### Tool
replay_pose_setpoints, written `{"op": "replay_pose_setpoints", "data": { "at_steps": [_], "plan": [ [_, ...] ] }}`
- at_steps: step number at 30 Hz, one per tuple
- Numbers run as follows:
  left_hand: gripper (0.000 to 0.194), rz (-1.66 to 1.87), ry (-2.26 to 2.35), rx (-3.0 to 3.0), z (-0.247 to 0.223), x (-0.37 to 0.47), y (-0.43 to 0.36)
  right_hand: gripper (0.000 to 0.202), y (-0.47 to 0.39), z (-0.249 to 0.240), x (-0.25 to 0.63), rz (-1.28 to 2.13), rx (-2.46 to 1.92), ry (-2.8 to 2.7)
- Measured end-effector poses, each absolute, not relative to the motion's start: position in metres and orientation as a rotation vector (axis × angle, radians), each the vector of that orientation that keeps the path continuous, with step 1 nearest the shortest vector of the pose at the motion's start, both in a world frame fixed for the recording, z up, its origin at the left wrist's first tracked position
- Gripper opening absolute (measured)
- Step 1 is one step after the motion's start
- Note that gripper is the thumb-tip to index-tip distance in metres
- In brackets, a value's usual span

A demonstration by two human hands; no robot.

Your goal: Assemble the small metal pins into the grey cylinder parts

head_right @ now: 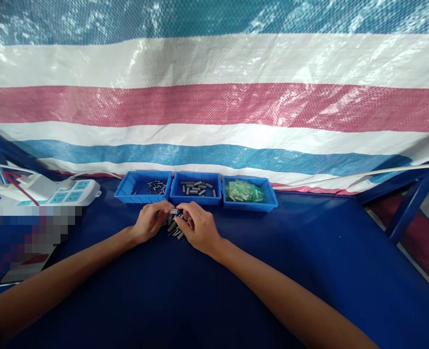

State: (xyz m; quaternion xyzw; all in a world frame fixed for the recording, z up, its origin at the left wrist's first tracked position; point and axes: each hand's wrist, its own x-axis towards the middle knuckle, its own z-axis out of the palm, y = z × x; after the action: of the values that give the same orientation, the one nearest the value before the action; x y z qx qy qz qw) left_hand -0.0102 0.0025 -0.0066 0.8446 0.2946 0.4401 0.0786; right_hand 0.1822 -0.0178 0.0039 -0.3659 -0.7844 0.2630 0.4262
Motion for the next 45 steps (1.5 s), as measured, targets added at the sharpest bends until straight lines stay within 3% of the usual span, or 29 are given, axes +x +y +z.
{"op": "replay_pose_setpoints", "data": {
  "at_steps": [9,30,45],
  "plan": [
    [0.020,1.215,0.942,2.614,-0.002,-0.011,0.000,0.016,-0.019,0.007,0.183,0.555,-0.922,-1.925],
    [0.017,1.288,0.906,2.598,0.009,-0.008,-0.004,0.032,-0.016,0.004,0.182,0.548,-0.941,-1.932],
    [0.022,1.284,0.877,2.604,0.003,-0.011,-0.001,0.029,-0.018,0.008,0.183,0.574,-0.960,-1.887]
  ]
}}
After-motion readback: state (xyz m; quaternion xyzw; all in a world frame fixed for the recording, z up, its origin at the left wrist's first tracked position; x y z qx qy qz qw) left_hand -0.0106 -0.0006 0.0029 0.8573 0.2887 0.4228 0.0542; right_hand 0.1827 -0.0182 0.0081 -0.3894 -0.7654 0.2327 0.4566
